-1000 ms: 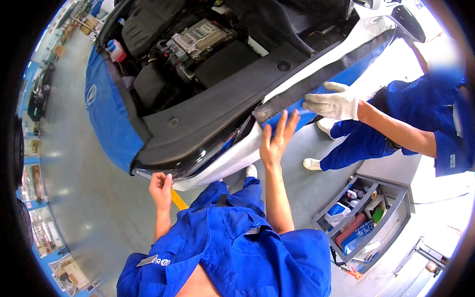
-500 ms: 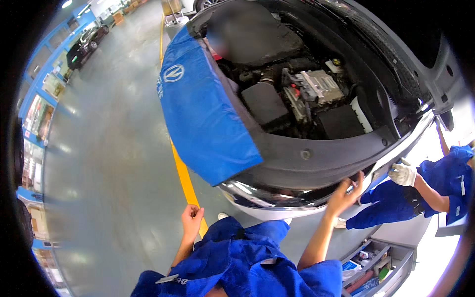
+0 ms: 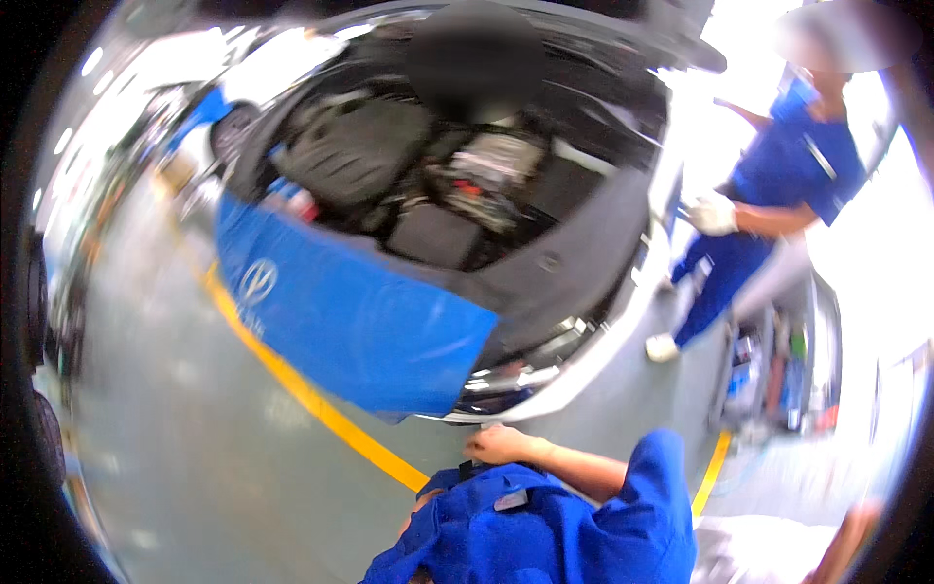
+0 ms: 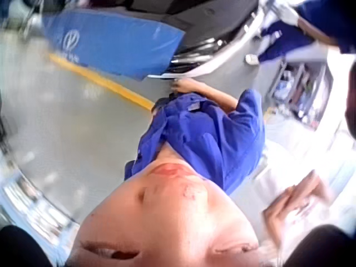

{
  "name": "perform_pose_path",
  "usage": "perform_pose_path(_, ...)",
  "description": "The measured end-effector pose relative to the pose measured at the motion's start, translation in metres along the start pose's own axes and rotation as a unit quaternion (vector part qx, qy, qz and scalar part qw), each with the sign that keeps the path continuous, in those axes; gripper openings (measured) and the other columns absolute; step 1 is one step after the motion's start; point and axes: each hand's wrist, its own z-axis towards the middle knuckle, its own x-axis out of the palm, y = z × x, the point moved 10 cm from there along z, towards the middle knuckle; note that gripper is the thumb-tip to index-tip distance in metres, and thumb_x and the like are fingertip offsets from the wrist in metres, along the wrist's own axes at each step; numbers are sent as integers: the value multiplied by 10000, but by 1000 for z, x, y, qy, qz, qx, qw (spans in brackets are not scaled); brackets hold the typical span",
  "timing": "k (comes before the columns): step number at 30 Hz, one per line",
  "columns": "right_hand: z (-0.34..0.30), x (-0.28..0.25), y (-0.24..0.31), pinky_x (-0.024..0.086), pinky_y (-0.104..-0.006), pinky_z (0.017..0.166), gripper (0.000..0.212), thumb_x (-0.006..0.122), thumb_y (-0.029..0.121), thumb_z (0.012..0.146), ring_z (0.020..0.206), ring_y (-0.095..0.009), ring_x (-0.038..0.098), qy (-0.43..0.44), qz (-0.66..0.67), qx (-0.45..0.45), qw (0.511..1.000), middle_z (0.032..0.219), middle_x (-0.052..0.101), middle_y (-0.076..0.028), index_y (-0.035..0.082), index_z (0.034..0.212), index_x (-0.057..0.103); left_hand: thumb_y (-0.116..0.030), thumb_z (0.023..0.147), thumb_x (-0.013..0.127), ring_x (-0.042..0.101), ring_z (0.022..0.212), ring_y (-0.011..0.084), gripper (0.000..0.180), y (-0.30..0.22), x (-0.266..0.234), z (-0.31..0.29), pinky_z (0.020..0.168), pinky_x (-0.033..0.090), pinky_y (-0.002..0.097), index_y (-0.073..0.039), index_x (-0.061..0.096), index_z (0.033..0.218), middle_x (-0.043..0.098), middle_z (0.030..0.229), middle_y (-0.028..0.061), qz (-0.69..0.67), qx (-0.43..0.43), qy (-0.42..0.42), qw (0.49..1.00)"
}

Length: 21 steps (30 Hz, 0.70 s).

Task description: The person removes the engine cover, sprays a cleaning solution into the engine bay, and uses a pressure washer to rinse the area. They then use an air hose to blow out remaining moisture and remove protective covers.

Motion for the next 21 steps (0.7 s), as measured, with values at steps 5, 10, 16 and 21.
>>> perform_pose_path(5,-54,61,10,451,-412,929,674,436,604,905,1075,-349,590,86,141,122,979,1122,639,-204,11,1172,613,-288,929,585,602,845,158,340,-86,-49,-52,790,476,290,33,627,1031,657,919,83,-31,-77,108,991)
perform_pose_path(10,-134,136,25,465,-398,906,609,503,574,885,1042,-325,611,-37,243,251,936,1089,656,-193,29,1111,656,-270,915,625,570,798,115,298,-86,-77,-77,739,468,259,22,642,971,638,851,51,132,-60,209,967)
perform_pose_path(16,-239,202,22,495,-410,846,282,551,297,885,962,-332,640,-380,323,406,765,990,684,-167,86,1033,665,-260,905,636,542,733,104,277,-65,-63,-59,680,453,254,16,643,901,618,762,22,194,-28,218,956)
perform_pose_path(21,-310,233,-24,492,-474,823,251,520,269,901,924,-400,623,-542,269,497,622,942,667,-213,98,1026,655,-337,883,619,603,698,169,358,-105,78,8,656,474,344,18,656,872,661,754,161,363,165,204,894)
